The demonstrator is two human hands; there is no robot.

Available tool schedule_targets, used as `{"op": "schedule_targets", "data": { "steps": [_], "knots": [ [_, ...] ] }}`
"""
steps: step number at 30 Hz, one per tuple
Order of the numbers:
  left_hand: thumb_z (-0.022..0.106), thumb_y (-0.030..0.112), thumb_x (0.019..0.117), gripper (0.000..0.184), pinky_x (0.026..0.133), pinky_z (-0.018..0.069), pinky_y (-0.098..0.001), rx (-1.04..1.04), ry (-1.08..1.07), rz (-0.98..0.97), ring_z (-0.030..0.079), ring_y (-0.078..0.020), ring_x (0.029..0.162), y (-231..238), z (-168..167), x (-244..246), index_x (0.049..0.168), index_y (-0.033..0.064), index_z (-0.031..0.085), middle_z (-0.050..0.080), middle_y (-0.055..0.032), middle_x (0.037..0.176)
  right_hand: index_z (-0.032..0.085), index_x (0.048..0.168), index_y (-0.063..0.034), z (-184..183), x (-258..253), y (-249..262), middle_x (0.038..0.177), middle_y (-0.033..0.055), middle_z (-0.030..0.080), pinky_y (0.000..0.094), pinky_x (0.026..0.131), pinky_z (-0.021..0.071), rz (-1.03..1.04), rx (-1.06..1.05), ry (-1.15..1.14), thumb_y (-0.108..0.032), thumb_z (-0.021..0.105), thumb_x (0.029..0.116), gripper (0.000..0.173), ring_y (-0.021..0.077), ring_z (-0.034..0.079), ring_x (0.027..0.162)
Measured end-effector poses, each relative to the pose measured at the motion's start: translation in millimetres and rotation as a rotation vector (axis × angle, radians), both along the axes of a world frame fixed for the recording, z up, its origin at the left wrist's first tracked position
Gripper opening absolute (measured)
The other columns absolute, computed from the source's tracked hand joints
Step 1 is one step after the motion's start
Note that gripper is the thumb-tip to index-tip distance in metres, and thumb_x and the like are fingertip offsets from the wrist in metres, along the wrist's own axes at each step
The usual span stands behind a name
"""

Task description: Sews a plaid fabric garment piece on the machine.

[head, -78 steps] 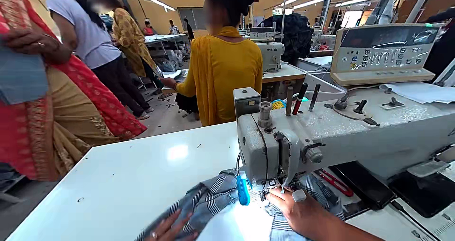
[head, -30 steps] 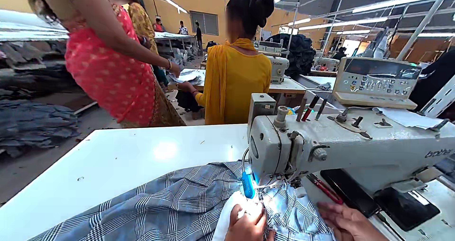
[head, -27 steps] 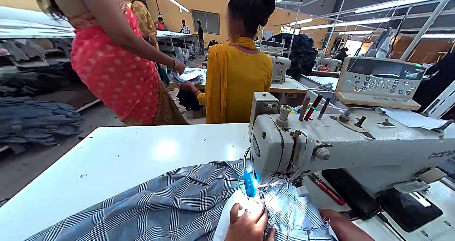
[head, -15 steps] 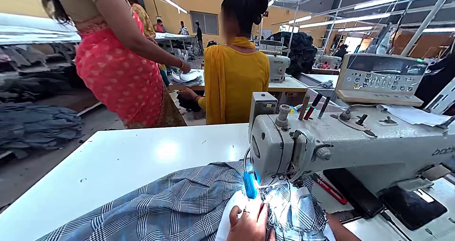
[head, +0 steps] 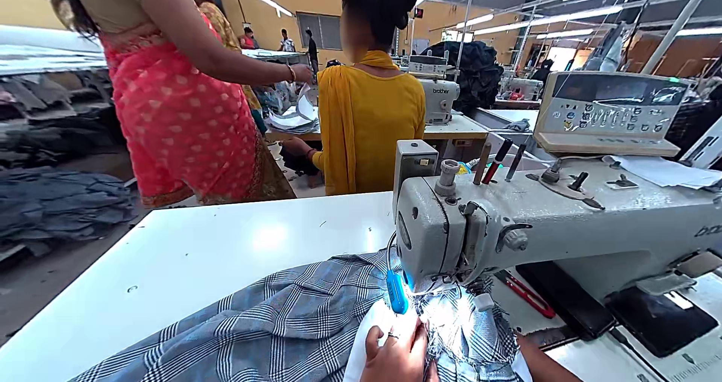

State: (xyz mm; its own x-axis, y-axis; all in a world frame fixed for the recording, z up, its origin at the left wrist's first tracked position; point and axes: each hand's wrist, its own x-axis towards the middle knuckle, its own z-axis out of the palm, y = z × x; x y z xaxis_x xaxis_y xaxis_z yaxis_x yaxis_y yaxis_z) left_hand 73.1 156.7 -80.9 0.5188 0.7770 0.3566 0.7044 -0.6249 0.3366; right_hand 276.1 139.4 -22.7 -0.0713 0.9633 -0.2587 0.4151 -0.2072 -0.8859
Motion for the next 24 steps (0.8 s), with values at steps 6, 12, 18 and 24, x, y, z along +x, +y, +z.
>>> {"op": "schedule_targets", "data": {
  "steps": [6, 12, 18, 24],
  "knots": [
    [0.063, 0.025, 0.0892, 0.038, 0.09, 0.0444, -0.0604, 0.065, 0.054, 0.019, 0.074, -0.0297, 0.098, -2.2, -1.2, 1.8, 0.117, 0.0025, 0.076, 0.073, -0.0128, 0.125, 0.052, 0.131, 0.0127, 17.4, -4.8, -3.2, 0.118, 0.0156, 0.061, 0.0182, 0.096, 0.0413, -0.007, 0.007, -0.133, -0.001, 0.042, 0.1063, 0.03, 0.0051, 0.053, 0.106],
    [0.062, 0.023, 0.091, 0.031, 0.091, 0.0435, -0.0632, 0.111, 0.034, -0.023, 0.072, -0.0259, 0.108, 1.8, -5.1, -7.3, 0.113, 0.0078, 0.078, 0.074, -0.0071, 0.125, 0.051, 0.133, 0.0179, -6.0, 0.5, -19.8, 0.124, 0.0217, 0.063, 0.0176, 0.101, 0.0417, -0.013, 0.184, -0.046, -0.001, 0.044, 0.1032, 0.035, 0.0058, 0.057, 0.115],
    [0.059, 0.025, 0.0946, 0.03, 0.09, 0.042, -0.0674, 0.156, 0.061, -0.108, 0.066, -0.0282, 0.123, 10.3, -7.5, -22.3, 0.118, 0.021, 0.077, 0.072, -0.0064, 0.128, 0.056, 0.126, 0.0206, -10.0, -1.3, -13.5, 0.121, 0.0274, 0.065, 0.022, 0.102, 0.0422, 0.04, 0.245, -0.114, 0.003, 0.052, 0.0973, 0.034, 0.0141, 0.06, 0.114],
    [0.054, 0.032, 0.096, 0.031, 0.091, 0.0401, -0.068, 0.245, 0.096, -0.128, 0.067, -0.0278, 0.121, 26.1, -15.8, -30.9, 0.117, 0.0266, 0.076, 0.071, -0.0058, 0.131, 0.054, 0.128, 0.021, -20.0, -3.6, -5.0, 0.123, 0.0266, 0.065, 0.0185, 0.103, 0.0401, 0.06, 0.303, -0.066, 0.004, 0.053, 0.0959, 0.036, 0.011, 0.059, 0.117]
  ]
}}
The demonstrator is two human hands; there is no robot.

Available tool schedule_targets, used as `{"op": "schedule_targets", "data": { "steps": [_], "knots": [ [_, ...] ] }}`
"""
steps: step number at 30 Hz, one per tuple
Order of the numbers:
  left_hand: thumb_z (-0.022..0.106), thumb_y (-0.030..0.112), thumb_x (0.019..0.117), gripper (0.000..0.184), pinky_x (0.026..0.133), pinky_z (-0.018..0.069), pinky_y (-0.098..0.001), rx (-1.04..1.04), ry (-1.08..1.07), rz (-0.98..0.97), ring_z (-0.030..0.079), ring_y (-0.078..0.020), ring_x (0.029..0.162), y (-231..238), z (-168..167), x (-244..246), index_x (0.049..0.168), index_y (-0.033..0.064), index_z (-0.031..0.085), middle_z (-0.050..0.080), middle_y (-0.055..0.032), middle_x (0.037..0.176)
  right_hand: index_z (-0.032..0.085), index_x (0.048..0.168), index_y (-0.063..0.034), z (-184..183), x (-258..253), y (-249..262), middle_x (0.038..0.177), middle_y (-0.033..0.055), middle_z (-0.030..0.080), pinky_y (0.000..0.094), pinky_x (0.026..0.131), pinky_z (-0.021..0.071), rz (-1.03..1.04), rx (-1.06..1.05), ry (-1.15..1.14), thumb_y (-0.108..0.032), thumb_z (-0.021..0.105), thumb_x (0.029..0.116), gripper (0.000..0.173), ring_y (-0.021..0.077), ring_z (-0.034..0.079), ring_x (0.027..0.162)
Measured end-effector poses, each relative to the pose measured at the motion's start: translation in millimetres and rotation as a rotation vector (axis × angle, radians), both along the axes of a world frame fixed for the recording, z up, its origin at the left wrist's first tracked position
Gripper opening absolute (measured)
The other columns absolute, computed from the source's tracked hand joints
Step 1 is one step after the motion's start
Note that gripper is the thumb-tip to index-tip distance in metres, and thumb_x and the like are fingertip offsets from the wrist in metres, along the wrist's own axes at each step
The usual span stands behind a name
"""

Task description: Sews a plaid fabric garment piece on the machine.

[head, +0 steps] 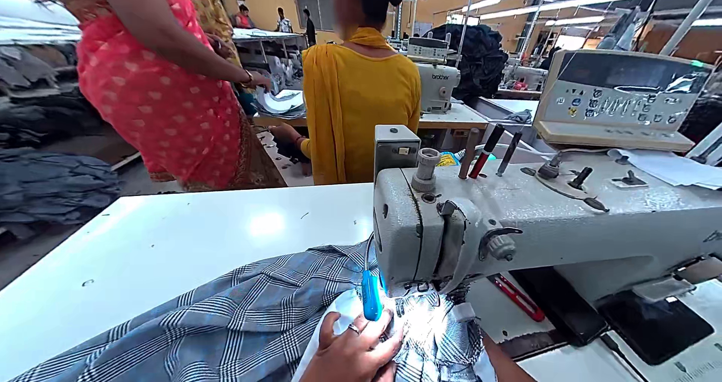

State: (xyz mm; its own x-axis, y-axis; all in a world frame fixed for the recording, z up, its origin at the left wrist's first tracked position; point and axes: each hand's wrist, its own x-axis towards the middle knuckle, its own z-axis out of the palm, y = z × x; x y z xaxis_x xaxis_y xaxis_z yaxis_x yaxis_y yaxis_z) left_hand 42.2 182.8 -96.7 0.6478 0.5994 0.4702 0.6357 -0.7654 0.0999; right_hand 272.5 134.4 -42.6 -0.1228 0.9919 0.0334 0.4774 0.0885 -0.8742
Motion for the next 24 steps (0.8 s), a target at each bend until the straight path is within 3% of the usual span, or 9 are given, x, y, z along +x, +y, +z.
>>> {"op": "schedule_targets", "data": {
  "steps": [5, 8, 11, 15, 18, 24],
  "knots": [
    [0.048, 0.036, 0.0972, 0.035, 0.093, 0.0396, -0.0669, 0.07, 0.003, -0.022, 0.065, -0.0259, 0.124, 12.5, -5.7, -6.6, 0.119, 0.0308, 0.074, 0.069, -0.002, 0.134, 0.057, 0.126, 0.0194, 1.9, -0.9, 7.0, 0.121, 0.0256, 0.066, 0.0199, 0.102, 0.0417, 0.003, -0.028, -0.049, 0.002, 0.055, 0.0957, 0.035, 0.012, 0.06, 0.115],
    [0.043, 0.039, 0.0973, 0.036, 0.092, 0.0391, -0.0653, 0.112, -0.014, -0.025, 0.064, -0.0231, 0.125, 21.1, -11.2, -8.9, 0.116, 0.0321, 0.073, 0.069, 0.0011, 0.134, 0.057, 0.129, 0.0119, 5.2, -2.2, 18.7, 0.122, 0.0169, 0.066, 0.0166, 0.1, 0.0419, -0.005, -0.156, -0.048, 0.0, 0.053, 0.1004, 0.032, 0.0058, 0.058, 0.112],
    [0.043, 0.039, 0.0974, 0.036, 0.092, 0.0391, -0.0663, 0.101, -0.015, -0.038, 0.065, -0.0236, 0.124, 26.0, -11.4, -10.6, 0.115, 0.0329, 0.074, 0.069, 0.0009, 0.134, 0.059, 0.123, 0.0177, -5.7, 0.4, 14.7, 0.116, 0.0228, 0.068, 0.0175, 0.099, 0.0424, 0.019, 0.026, -0.052, 0.0, 0.057, 0.0953, 0.033, 0.0082, 0.061, 0.111],
    [0.042, 0.038, 0.0978, 0.037, 0.093, 0.0381, -0.0682, 0.082, -0.022, -0.082, 0.066, -0.0276, 0.121, 32.1, -11.1, -13.3, 0.115, 0.0338, 0.074, 0.07, -0.003, 0.133, 0.059, 0.122, 0.0185, -6.5, 0.6, 12.3, 0.116, 0.0229, 0.068, 0.0164, 0.099, 0.0422, 0.015, 0.051, -0.048, 0.0, 0.057, 0.0948, 0.033, 0.0075, 0.061, 0.111],
    [0.042, 0.037, 0.0979, 0.034, 0.093, 0.0376, -0.069, 0.073, -0.024, -0.1, 0.067, -0.0292, 0.12, 33.9, -9.5, -13.9, 0.109, 0.0333, 0.075, 0.071, -0.0054, 0.129, 0.059, 0.121, 0.0188, -3.9, 0.2, 11.4, 0.114, 0.0227, 0.068, 0.0155, 0.097, 0.0424, 0.008, 0.035, -0.052, 0.0, 0.058, 0.0944, 0.033, 0.006, 0.061, 0.109],
    [0.045, 0.034, 0.0979, 0.034, 0.093, 0.0371, -0.0705, 0.032, -0.004, -0.103, 0.069, -0.0326, 0.115, 32.9, -2.4, -12.9, 0.112, 0.0333, 0.075, 0.074, -0.01, 0.12, 0.058, 0.121, 0.0196, 1.5, 1.1, 12.0, 0.113, 0.0229, 0.067, 0.0153, 0.095, 0.0421, -0.008, -0.057, -0.044, 0.002, 0.055, 0.0946, 0.032, 0.0053, 0.06, 0.106]
  ]
}}
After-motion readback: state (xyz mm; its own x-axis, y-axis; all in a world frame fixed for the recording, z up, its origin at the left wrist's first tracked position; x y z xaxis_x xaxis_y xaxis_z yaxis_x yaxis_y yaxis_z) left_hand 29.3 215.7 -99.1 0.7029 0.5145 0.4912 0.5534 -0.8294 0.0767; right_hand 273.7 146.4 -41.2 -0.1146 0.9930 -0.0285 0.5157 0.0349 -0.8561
